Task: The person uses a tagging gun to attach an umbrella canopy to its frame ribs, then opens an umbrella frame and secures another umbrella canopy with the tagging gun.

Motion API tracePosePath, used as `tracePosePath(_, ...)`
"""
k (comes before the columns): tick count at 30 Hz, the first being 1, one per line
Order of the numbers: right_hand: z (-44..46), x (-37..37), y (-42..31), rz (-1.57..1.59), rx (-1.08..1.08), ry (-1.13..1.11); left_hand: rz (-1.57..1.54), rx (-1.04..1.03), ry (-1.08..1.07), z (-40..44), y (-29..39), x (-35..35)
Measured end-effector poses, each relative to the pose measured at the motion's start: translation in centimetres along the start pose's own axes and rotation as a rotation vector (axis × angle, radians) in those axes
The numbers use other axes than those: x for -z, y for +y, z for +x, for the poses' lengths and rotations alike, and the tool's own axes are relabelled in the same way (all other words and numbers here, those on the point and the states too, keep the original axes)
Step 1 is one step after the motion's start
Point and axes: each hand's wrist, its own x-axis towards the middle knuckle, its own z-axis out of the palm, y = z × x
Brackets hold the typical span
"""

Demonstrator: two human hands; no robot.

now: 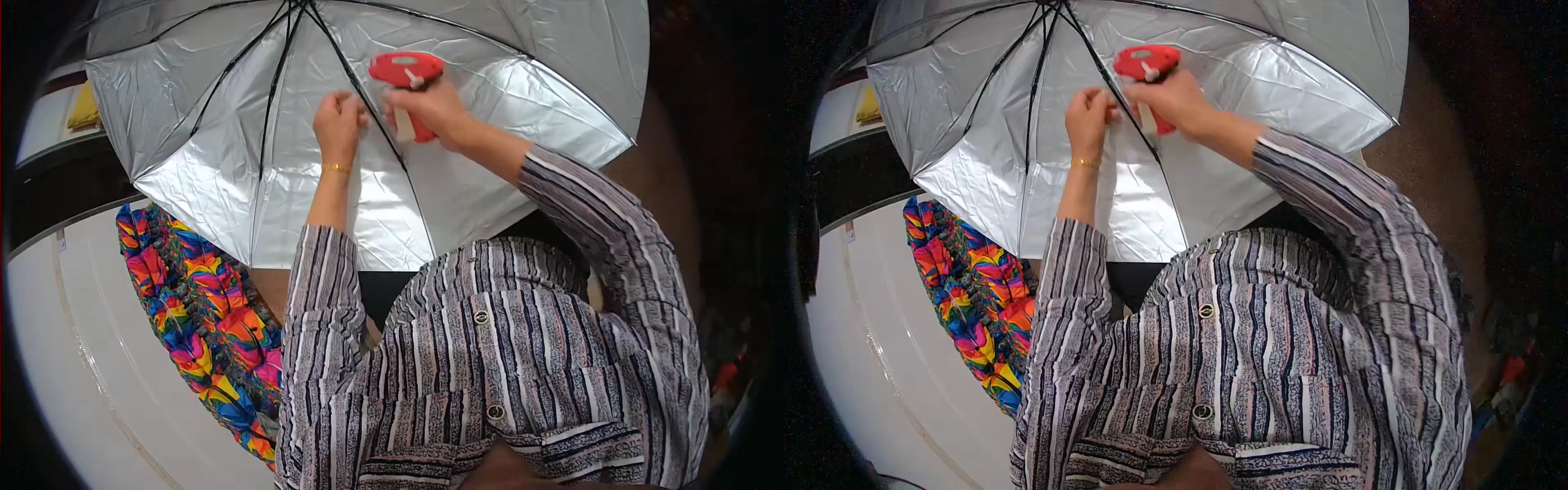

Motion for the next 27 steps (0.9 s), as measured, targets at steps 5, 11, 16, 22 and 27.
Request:
tracePosePath(5,3.4,-1.3,-1.0,0.197,-0.102,0.038,0.251,-0.129,0.059,3.9,0.3,-0.7)
tracePosePath(11,4.7,-1.9,1.1,-0.003,-0.064,0.046,0.031,-0.01,0.019,3.9,-0.1,-0.7)
tracePosePath(16,3.1,-2.2,-0.6,0.138,-0.185,-0.012,-0.092,0.011,-0.009,3.7,0.1,-0.5)
tracePosePath(22,3.1,-1.1,-1.2,0.385,-0.31,-0.16,-0.167,-0.031,-0.018,3.7,0.1,-0.7)
tracePosePath(27,3.0,-0.6,-1.2,0.505,-0.399,-0.217,-0.07,-0.057,0.015,3.6,0.3,-0.8)
